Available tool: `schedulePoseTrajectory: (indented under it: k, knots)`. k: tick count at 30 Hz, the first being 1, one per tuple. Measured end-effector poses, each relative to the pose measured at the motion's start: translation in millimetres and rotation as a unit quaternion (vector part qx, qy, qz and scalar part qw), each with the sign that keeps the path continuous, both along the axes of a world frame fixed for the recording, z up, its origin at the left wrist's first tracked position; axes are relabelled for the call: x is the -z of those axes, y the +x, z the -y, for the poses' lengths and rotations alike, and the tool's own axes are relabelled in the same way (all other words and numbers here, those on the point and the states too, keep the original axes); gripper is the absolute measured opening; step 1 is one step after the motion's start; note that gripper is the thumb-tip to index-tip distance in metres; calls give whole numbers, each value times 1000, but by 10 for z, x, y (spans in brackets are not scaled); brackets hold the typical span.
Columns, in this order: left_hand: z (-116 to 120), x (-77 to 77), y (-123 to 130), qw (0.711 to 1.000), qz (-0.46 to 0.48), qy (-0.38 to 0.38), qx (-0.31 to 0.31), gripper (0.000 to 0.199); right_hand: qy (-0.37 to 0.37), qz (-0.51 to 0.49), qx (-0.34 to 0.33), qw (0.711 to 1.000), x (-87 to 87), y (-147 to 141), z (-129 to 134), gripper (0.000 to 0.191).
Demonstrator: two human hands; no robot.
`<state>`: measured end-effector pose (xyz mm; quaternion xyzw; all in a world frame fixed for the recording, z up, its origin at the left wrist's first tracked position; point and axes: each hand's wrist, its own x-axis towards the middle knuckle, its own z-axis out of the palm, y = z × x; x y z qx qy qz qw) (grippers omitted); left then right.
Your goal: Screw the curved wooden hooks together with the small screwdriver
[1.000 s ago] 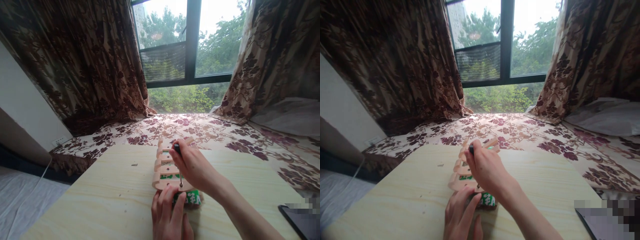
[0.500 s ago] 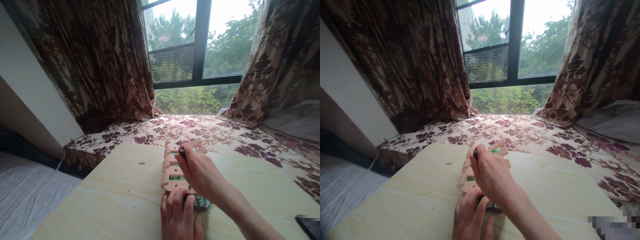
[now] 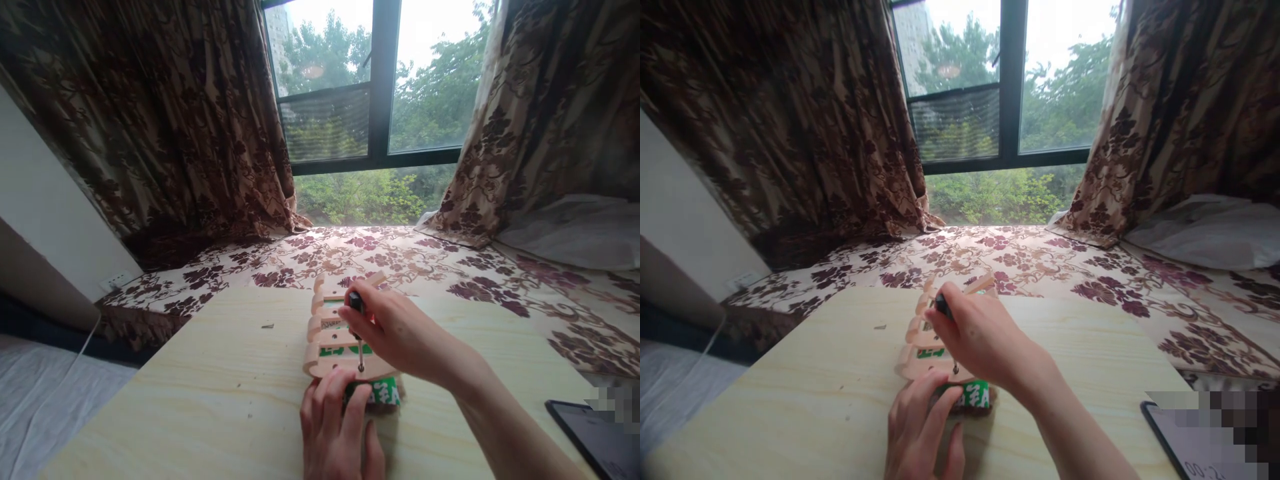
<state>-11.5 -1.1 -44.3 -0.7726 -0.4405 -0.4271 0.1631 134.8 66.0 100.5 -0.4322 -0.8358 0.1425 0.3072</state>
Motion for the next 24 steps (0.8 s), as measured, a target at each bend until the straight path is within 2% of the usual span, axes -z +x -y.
schedulePoseTrajectory:
  k: [5,10,15,18,19,21,23,24]
  knots:
    - [-20,46,-62,1000,-25,6,-5,31,19,10,36,999,26,-52,-74,21]
    - [-42,30,-67,999,-46,15,-9,28,-3,-17,-6,1000,41,-22,-60,12]
    - [-9,-34,-24,1000,-22,5,-5,31,-3,11,48,999,-3,46,-119,14]
    - [29,-78,20,1000,9,-20,0,34,-1,106,72,992,-208,78,-211,20]
    - [39,-89,33,999,19,-28,3,35,-14,145,50,988,-307,76,-239,20]
    - [48,-101,51,999,32,-37,7,35,-70,234,-40,969,-519,42,-268,12]
    - [46,-103,65,998,36,-41,10,36,-73,333,-70,937,-701,-26,-253,4]
    - [42,-103,73,998,36,-40,11,36,-67,372,-74,923,-767,-67,-232,7]
